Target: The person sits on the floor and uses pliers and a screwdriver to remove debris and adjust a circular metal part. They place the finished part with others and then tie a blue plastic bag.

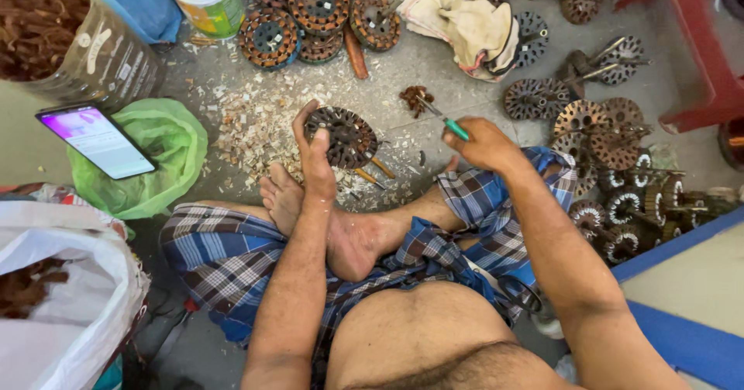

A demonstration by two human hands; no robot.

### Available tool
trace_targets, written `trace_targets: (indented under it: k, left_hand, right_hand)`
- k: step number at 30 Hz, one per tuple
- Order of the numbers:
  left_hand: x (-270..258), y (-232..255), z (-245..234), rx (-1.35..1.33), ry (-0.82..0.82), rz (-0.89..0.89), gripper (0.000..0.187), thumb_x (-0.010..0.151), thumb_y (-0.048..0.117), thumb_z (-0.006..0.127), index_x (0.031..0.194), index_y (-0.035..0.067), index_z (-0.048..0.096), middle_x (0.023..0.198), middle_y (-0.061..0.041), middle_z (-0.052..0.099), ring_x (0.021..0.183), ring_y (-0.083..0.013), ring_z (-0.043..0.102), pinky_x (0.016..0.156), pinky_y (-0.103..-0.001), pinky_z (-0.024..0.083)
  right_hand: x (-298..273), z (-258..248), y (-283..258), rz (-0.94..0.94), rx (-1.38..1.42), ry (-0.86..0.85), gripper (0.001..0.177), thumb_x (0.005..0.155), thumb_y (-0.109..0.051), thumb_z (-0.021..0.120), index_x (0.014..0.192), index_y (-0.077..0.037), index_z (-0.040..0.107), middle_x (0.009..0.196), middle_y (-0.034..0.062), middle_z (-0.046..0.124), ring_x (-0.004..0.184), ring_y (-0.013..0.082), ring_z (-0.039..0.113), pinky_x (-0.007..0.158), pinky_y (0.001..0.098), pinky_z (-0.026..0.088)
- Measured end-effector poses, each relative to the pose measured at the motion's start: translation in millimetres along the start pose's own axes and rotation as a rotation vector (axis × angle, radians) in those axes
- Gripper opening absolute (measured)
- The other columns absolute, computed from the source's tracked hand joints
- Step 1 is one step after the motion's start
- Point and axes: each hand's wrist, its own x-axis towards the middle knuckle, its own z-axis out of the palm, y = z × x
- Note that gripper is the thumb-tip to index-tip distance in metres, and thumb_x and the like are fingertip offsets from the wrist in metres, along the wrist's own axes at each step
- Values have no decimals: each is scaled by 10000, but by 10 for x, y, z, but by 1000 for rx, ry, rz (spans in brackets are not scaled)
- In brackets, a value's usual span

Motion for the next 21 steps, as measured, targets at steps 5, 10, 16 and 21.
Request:
trace_targets:
  k: [5,10,16,21]
  left_hand:
    - [-17,80,26,10,-27,-6,646,951,323,501,1508,7,418,1405,-148,503,1255,-249,513,1136,-381,413]
    - [-53,180,45,88,-51,78,644,958,308,496,1514,-5,410,1467,-157,482,1333,-260,490,1199,-385,371]
    - [-63,249,60,97,-58,98,652,948,301,506,1510,-14,408,1482,-163,471,1350,-268,488,1210,-393,368]
    - [-82,273,66,111,-60,117,691,925,338,523,1510,-13,415,1487,-167,473,1339,-270,502,1206,-401,387]
  right_hand:
    - [-562,239,-358,121,973,-463,458,952,-356,640,1117,65,711,1102,210,756,991,294,738,875,462,622]
    - [-705,384,-679,135,1217,-594,518,1006,-353,577,1154,141,629,1125,286,721,1013,387,734,850,528,621]
    - [-722,394,-777,190,1432,-685,497,1013,-325,545,1167,141,624,1216,289,668,1033,437,699,801,704,599]
    - [-726,397,-804,135,1459,-721,501,1032,-334,547,1150,149,615,1269,365,640,1069,472,679,812,727,579]
